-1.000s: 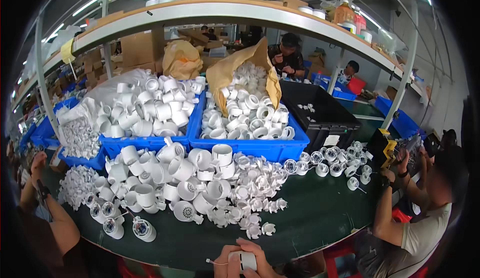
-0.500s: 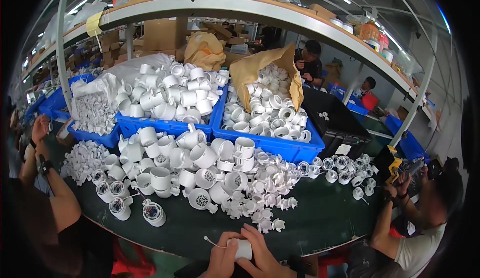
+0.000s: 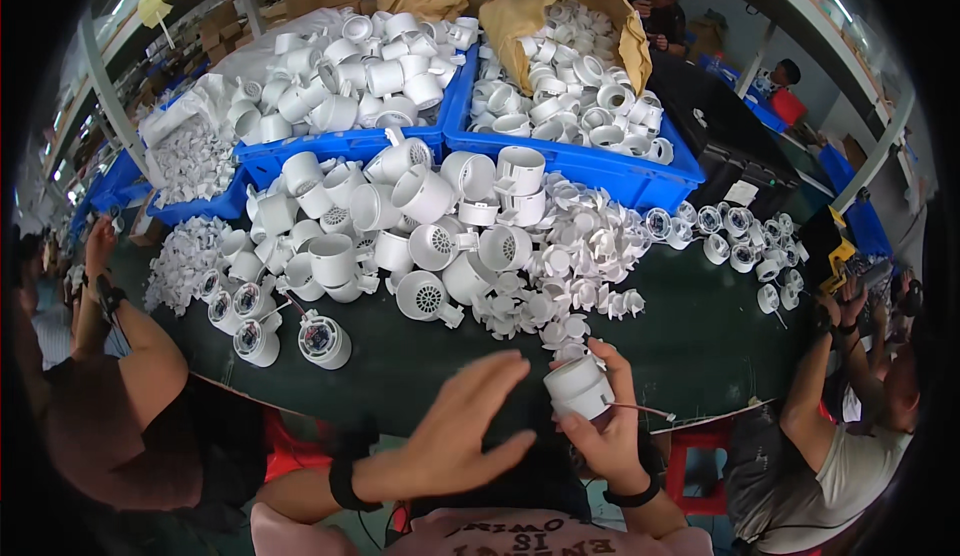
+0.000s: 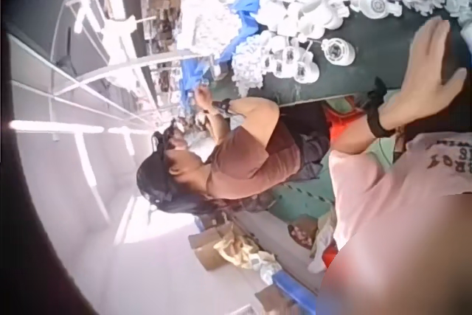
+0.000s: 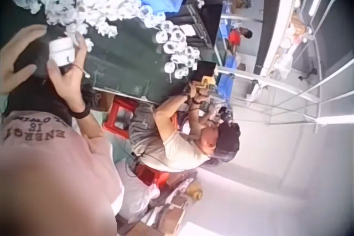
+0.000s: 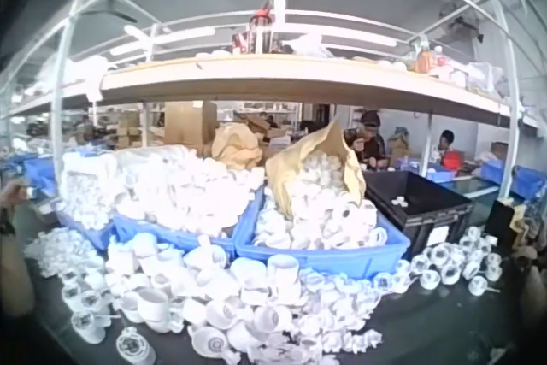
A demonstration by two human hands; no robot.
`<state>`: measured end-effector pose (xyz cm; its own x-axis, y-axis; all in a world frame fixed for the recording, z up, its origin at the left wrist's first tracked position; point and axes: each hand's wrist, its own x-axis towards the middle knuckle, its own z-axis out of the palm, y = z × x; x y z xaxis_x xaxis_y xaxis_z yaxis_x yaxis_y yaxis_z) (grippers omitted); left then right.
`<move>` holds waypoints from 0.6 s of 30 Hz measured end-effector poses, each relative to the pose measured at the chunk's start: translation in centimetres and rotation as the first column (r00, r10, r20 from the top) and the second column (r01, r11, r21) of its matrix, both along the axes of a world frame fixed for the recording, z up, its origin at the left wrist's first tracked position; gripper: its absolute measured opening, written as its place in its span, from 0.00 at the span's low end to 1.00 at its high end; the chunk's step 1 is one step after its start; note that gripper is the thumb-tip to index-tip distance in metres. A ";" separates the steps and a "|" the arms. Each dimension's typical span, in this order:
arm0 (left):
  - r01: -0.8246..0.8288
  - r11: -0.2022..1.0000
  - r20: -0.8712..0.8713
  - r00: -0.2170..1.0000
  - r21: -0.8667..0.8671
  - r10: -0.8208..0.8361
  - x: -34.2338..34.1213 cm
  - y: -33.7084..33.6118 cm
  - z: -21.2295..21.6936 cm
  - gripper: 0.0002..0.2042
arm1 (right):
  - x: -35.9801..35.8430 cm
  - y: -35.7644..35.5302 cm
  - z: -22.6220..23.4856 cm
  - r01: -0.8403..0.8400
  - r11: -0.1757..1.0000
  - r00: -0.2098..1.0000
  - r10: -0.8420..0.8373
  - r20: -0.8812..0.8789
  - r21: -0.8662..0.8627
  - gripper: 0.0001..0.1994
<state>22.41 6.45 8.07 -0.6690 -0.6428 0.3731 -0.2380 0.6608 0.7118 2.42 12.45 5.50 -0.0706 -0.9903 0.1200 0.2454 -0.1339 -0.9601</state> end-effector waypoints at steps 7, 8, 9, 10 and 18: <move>-0.614 0.594 -0.170 0.755 -0.520 0.633 2.6 -16.6 -1.6 0.25 | -1.0 1.0 -1.2 -0.059 0.998 0.996 0.058 -0.063 -0.011 0.34; -0.612 0.558 -0.165 0.743 -0.560 0.649 2.4 -17.5 -1.3 0.26 | -0.9 1.0 -1.4 -0.033 0.999 0.991 0.028 -0.133 -0.030 0.34; -0.609 0.559 -0.162 0.744 -0.563 0.648 2.3 -18.1 -0.9 0.26 | -0.9 0.9 -1.2 -0.008 0.999 0.992 0.002 -0.128 -0.046 0.33; -0.660 0.639 -0.120 0.727 -0.395 0.676 2.2 -18.6 -0.5 0.26 | -1.1 0.7 -1.0 -0.007 0.999 0.992 0.001 -0.124 -0.046 0.33; -0.669 0.712 -0.254 0.742 -0.214 0.620 2.2 -20.8 -0.4 0.23 | -1.4 0.6 -1.3 -0.112 0.990 0.990 0.119 -0.081 0.089 0.31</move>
